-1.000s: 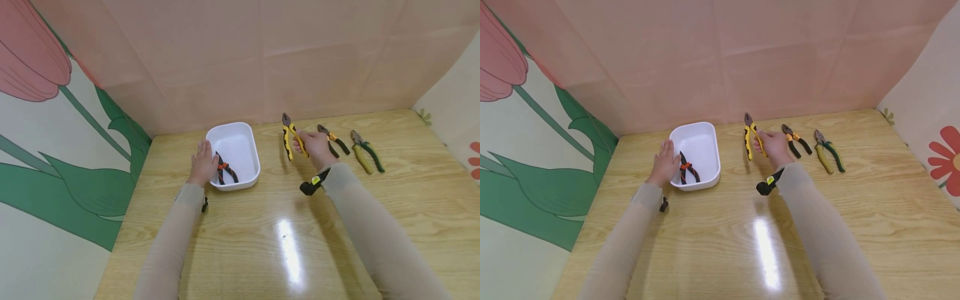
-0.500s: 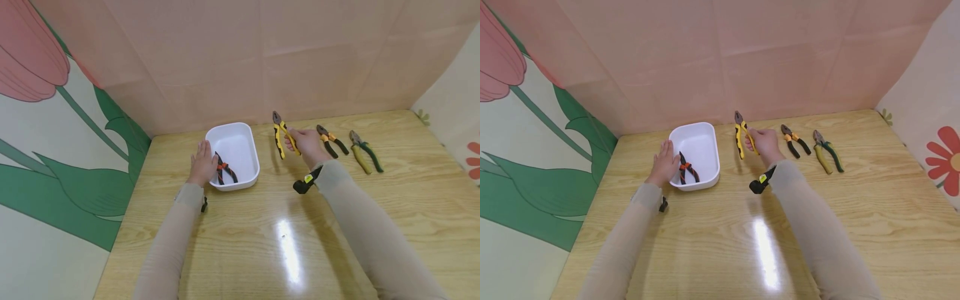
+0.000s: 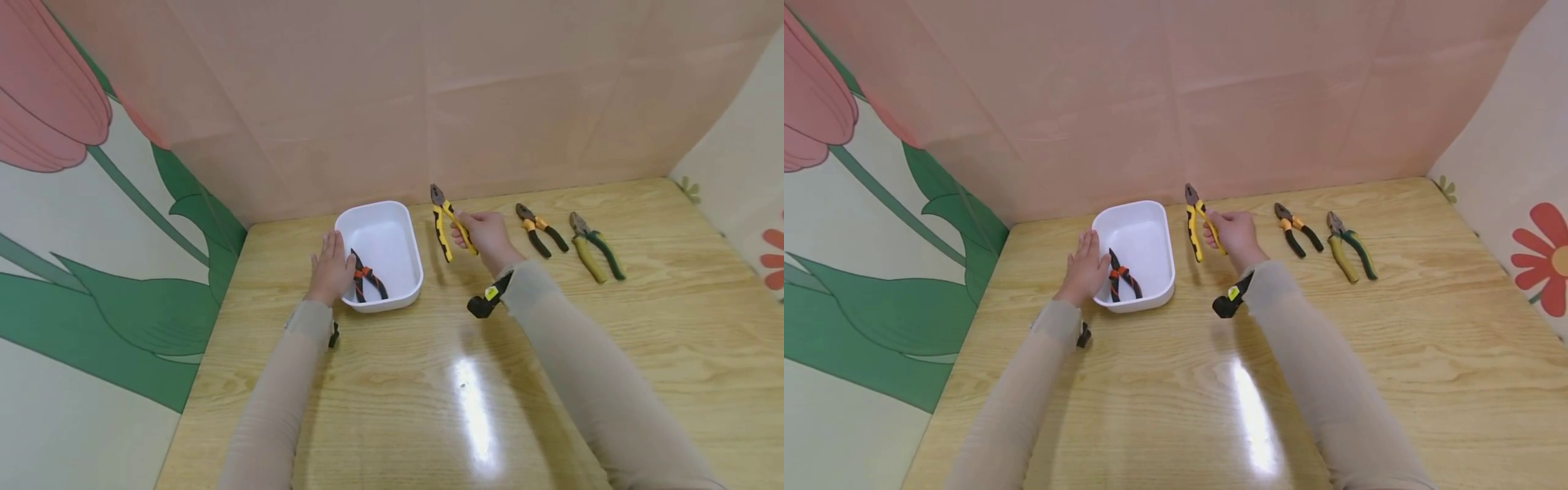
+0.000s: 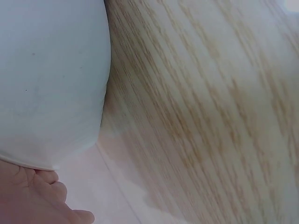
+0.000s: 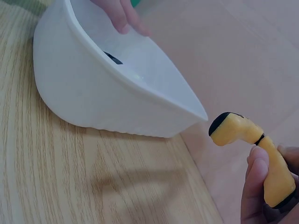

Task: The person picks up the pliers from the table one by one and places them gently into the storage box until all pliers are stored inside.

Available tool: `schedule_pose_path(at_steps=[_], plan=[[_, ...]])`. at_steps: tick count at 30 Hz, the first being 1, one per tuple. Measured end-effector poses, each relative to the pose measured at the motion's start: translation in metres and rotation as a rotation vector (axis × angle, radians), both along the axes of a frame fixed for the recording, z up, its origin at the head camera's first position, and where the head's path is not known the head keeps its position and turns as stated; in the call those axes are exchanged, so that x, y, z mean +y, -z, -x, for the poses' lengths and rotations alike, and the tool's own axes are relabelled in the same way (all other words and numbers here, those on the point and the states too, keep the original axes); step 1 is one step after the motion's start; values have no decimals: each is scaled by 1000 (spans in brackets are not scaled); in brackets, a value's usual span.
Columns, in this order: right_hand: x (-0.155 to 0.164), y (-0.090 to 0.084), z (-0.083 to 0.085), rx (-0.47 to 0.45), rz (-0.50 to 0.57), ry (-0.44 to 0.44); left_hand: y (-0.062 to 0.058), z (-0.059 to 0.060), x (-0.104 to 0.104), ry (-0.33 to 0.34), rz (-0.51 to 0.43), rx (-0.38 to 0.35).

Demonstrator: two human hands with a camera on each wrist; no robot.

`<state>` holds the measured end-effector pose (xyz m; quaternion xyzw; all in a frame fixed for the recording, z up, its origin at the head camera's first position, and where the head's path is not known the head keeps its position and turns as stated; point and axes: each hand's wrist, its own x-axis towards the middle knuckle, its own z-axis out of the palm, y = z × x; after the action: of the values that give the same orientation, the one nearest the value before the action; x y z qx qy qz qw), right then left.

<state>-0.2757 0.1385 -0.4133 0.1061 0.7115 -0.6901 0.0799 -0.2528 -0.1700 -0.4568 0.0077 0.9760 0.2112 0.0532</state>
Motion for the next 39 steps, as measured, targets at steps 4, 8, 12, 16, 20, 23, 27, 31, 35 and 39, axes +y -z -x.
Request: schedule_pose_path(at_steps=[4, 8, 12, 16, 20, 23, 27, 31, 35, 39], plan=[[-6, -2, 0, 1, 0, -10, 1, 1, -1, 3, 15, 8], [-13, -4, 0, 3, 15, -17, 2, 2, -1, -1, 19, 3], [-18, -6, 0, -1, 21, -21, 1, 4, -1, -2, 12, -2], [-23, -6, 0, 0, 9, -37, 1, 5, -2, 2, 7, 2], [-29, -5, 0, 1, 8, -48, 1, 5, -2, 0, 4, 2], [-34, -6, 0, -10, 14, -47, 1, 6, -2, -1, -1, 2], [-40, -7, -1, -25, 17, -53, 1, 5, -2, -2, -8, 4], [-47, -5, 0, -35, 6, -72, 2, 4, -2, -2, -3, 3], [-53, -3, 1, -41, -5, -83, 3, 4, -2, -3, -10, -6], [-59, -3, 0, -49, -5, -91, 4, 4, -1, -6, -23, -9]])
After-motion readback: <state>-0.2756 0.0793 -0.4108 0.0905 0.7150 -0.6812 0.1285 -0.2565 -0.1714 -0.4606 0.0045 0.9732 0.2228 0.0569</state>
